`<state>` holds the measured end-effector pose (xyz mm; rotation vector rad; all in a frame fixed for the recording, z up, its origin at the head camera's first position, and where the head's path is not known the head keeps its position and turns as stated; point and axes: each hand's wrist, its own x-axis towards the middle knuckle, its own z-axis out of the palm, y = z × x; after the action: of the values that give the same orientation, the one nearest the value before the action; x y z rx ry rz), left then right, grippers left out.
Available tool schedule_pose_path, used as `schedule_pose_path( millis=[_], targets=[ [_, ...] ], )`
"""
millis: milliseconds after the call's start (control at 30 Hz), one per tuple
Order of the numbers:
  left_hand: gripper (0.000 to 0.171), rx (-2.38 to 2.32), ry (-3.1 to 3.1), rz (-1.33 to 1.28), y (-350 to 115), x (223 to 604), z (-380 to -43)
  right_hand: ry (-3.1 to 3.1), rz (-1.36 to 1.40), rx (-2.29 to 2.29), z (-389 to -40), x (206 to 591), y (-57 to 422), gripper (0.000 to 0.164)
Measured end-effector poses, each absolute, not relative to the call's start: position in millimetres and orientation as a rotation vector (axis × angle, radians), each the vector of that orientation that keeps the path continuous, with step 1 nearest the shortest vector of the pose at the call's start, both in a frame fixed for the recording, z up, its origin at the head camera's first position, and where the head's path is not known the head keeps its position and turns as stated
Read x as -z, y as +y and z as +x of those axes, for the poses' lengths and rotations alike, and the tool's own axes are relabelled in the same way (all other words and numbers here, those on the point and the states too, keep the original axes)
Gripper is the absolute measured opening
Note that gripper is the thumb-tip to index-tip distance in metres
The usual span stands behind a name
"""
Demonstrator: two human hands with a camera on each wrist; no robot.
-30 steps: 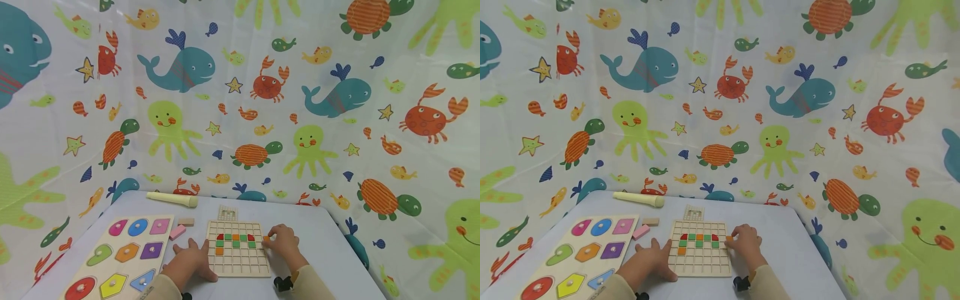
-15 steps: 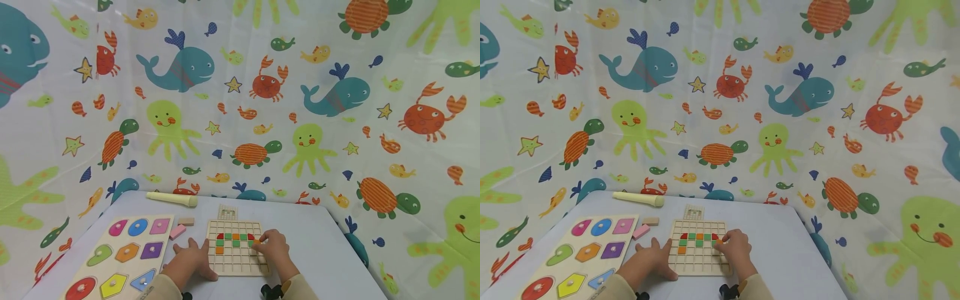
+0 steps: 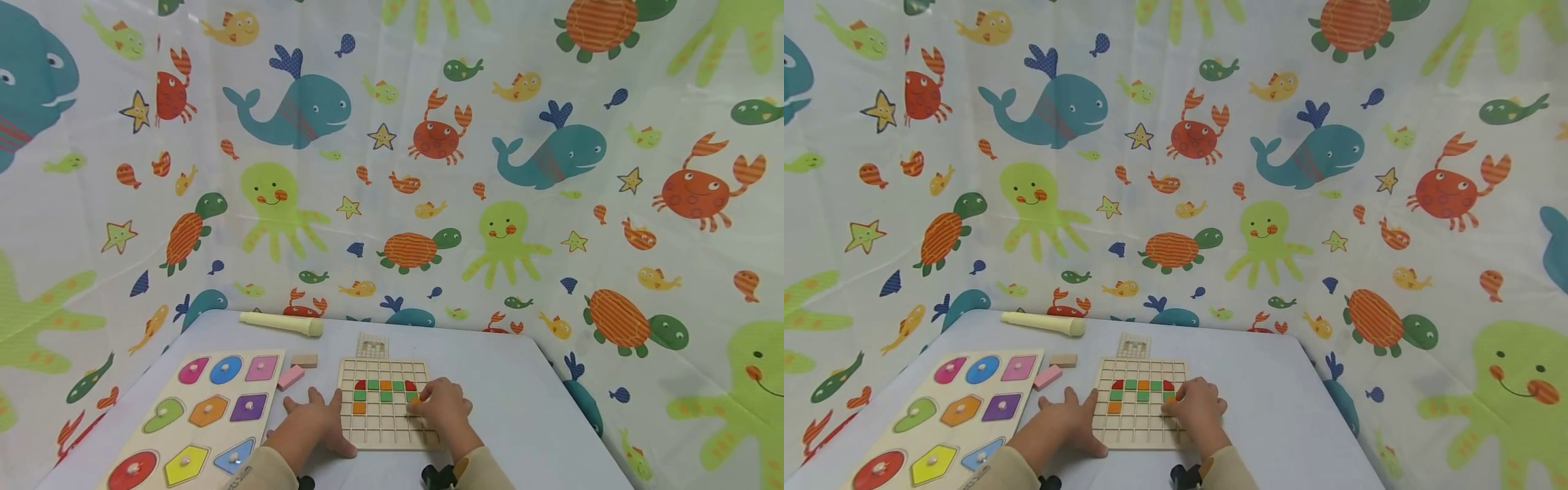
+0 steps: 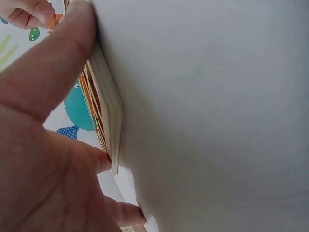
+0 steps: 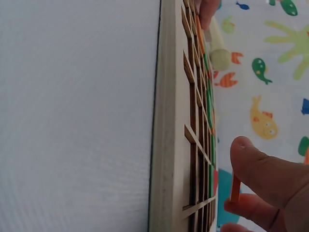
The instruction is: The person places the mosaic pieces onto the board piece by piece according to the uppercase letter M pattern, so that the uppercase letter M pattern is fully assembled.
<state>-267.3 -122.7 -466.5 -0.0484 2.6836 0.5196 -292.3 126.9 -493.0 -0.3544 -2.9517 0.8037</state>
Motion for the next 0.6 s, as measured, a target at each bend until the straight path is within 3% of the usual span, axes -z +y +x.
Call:
schedule_pose_path(
  millis=[600],
  targets=[
    [0.120,-0.515,2.686,-0.053,-121.7,463.1,-265.2,-3.024,-0.268,-0.488,-294.8,499.9,118.1,0.047]
  ],
)
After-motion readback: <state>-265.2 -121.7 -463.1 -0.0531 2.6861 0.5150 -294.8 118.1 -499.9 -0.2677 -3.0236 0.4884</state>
